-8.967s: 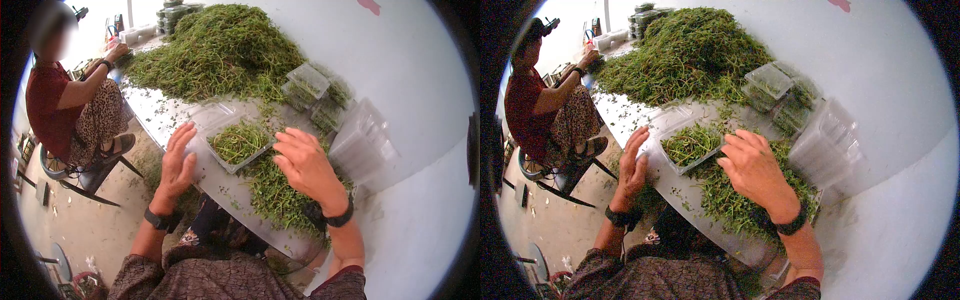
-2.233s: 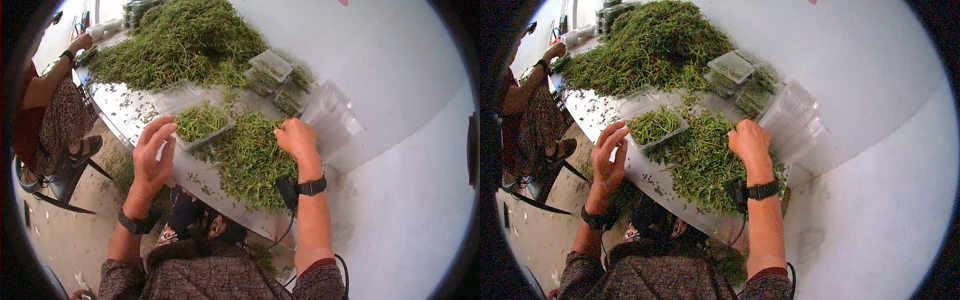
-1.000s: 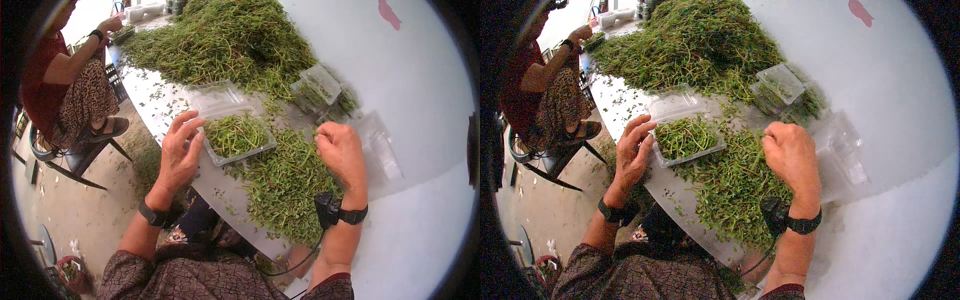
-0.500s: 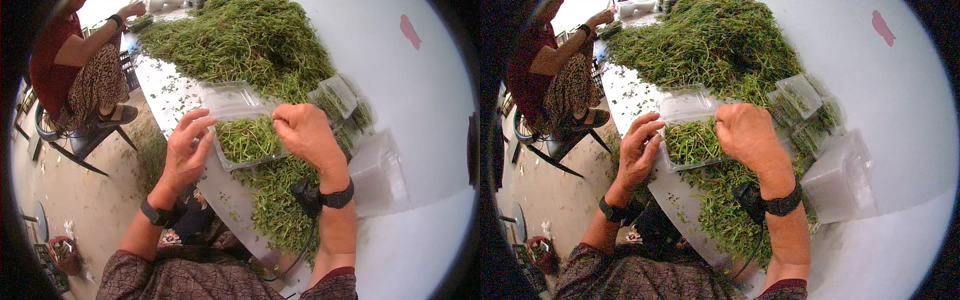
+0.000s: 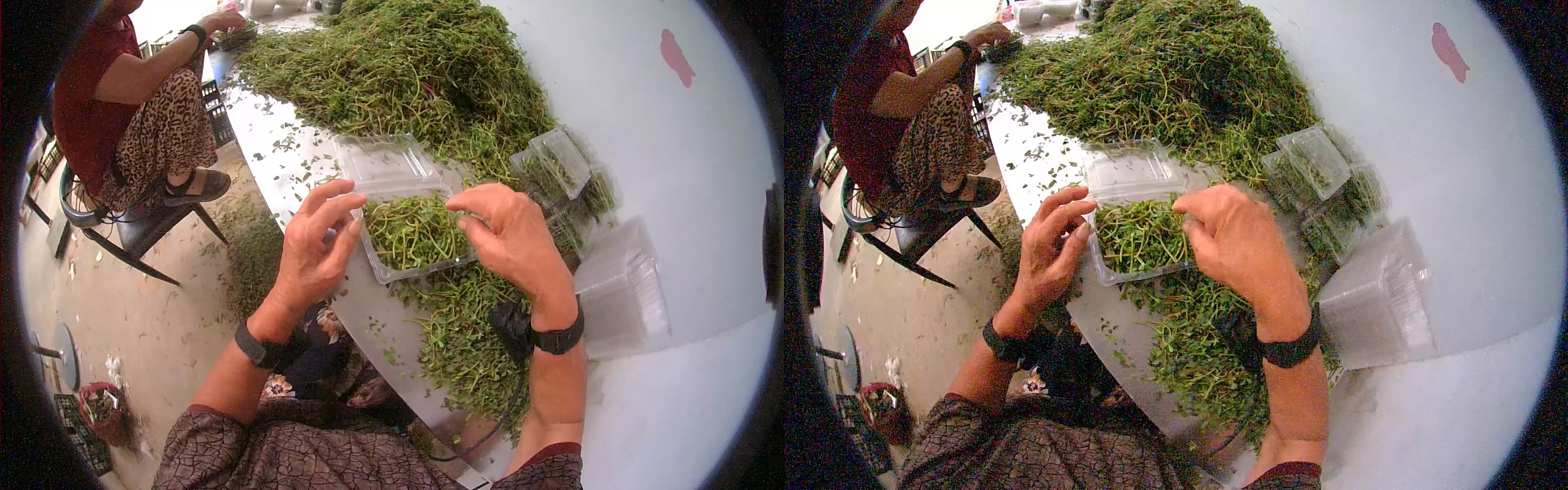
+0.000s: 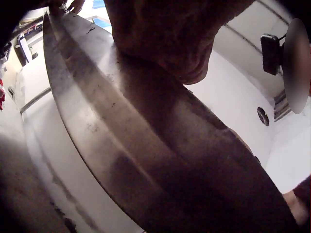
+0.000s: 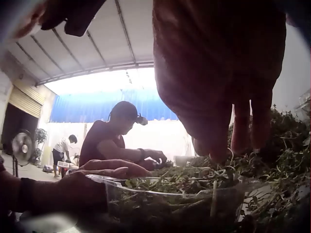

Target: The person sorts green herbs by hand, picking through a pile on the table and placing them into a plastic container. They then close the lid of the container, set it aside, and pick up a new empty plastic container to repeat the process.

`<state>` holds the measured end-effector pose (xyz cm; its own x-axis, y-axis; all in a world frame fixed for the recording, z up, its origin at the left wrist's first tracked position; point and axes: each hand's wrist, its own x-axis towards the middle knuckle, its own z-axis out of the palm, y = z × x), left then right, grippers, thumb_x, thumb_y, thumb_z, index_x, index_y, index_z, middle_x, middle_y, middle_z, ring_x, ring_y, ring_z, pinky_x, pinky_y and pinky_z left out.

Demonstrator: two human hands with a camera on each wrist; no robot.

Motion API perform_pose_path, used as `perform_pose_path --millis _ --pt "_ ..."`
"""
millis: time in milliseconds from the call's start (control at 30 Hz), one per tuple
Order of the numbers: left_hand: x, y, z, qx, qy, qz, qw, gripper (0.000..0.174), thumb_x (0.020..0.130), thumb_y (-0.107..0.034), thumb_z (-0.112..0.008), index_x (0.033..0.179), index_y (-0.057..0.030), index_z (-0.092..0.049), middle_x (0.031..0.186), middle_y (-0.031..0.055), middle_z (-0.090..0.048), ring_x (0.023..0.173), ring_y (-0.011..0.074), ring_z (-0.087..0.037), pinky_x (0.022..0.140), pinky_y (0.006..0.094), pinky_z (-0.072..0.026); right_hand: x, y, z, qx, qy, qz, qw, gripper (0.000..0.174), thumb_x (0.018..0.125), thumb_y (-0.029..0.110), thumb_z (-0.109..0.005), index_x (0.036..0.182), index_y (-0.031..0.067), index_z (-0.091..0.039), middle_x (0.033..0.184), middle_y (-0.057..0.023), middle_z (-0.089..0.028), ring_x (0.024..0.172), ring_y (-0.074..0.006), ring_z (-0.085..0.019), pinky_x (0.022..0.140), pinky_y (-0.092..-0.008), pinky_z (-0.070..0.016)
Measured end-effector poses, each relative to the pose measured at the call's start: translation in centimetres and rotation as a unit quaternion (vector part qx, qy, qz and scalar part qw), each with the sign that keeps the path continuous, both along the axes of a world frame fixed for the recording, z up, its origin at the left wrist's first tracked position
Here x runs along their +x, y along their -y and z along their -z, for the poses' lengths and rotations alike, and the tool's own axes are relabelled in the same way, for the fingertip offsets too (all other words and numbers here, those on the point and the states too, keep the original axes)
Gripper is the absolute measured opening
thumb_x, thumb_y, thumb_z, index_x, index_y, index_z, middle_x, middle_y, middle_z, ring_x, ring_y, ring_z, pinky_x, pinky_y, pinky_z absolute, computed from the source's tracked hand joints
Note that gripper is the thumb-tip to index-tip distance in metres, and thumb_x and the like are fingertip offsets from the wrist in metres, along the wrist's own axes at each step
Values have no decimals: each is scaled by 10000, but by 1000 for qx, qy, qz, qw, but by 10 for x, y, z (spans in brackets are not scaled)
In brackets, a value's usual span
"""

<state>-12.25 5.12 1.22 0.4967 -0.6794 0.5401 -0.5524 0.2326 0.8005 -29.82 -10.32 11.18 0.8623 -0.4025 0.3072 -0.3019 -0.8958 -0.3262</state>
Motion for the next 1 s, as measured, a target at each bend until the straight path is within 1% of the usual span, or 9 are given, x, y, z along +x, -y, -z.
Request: perform_pose_path --millis 133,233,300,400,533,700,833,900,1000 --pt "1 1 2 -4 7 -2 1000 257 826 -5 -557 1076 -11 -618 1228 144 -556 755 156 -592 692 285 -494 4 -7 4 -17 0 -26 1000 169 777 126 -625 924 56 -668 946 -149 -670 967 -338 -614 853 -421 -489" --pt "2 2 3 -30 27 9 999 253 813 -9 -593 1065 -11 -617 1173 166 -558 729 173 -607 665 301 -511 6 -5 12 -38 -16 -61 997 174 788 141 -626 939 61 -657 945 -129 -670 1028 -347 -586 892 -438 -462" --pt "1 1 2 -33 29 15 999 258 816 14 -551 1059 -25 -629 1218 144 -565 784 176 -610 707 290 -499 7 -7 16 -90 -49 -46 994 187 800 155 -627 964 66 -644 969 -109 -664 1085 -345 -554 930 -445 -423" --pt "2 -2 -4 1 18 33 999 259 811 19 -547 1054 -21 -627 1217 148 -571 824 193 -626 724 290 -502 7 -5 27 -88 -67 -32 993 183 813 168 -624 966 70 -638 995 -103 -654 1110 -323 -537 942 -438 -402" --pt "1 -1 -2 -12 11 33 999 257 808 13 -545 1050 -17 -626 1216 150 -578 850 196 -634 734 291 -502 7 -9 23 -85 -61 -17 994 180 824 169 -617 970 64 -631 1008 -106 -650 1111 -321 -533 950 -436 -393" --pt "0 -2 -3 -5 4 33 999 254 812 -3 -547 1053 -18 -626 1216 148 -583 875 201 -629 749 297 -500 2 -8 11 -92 14 -40 995 205 819 157 -620 993 50 -638 1011 -119 -648 1073 -324 -553 904 -429 -426" --pt "-3 -5 -2 -6 9 33 999 256 813 -9 -552 1058 -20 -626 1213 151 -588 920 216 -627 776 304 -496 -8 -16 5 -65 -14 -25 997 214 813 149 -620 1003 54 -644 1010 -146 -646 1043 -325 -572 892 -425 -439" --pt "-2 -4 1 -17 22 27 999 251 815 -25 -587 1063 -17 -627 1199 145 -587 764 180 -624 702 300 -515 -11 -17 6 -56 -26 -9 998 206 812 133 -609 995 49 -648 1001 -177 -644 1028 -328 -585 905 -423 -439" --pt "-2 -4 -1 -10 25 23 999 255 809 -21 -586 1060 -19 -631 1199 140 -590 762 177 -622 702 299 -513 -17 -20 8 -52 -26 -3 998 201 811 111 -593 993 48 -653 995 -195 -643 1025 -330 -590 903 -428 -444"
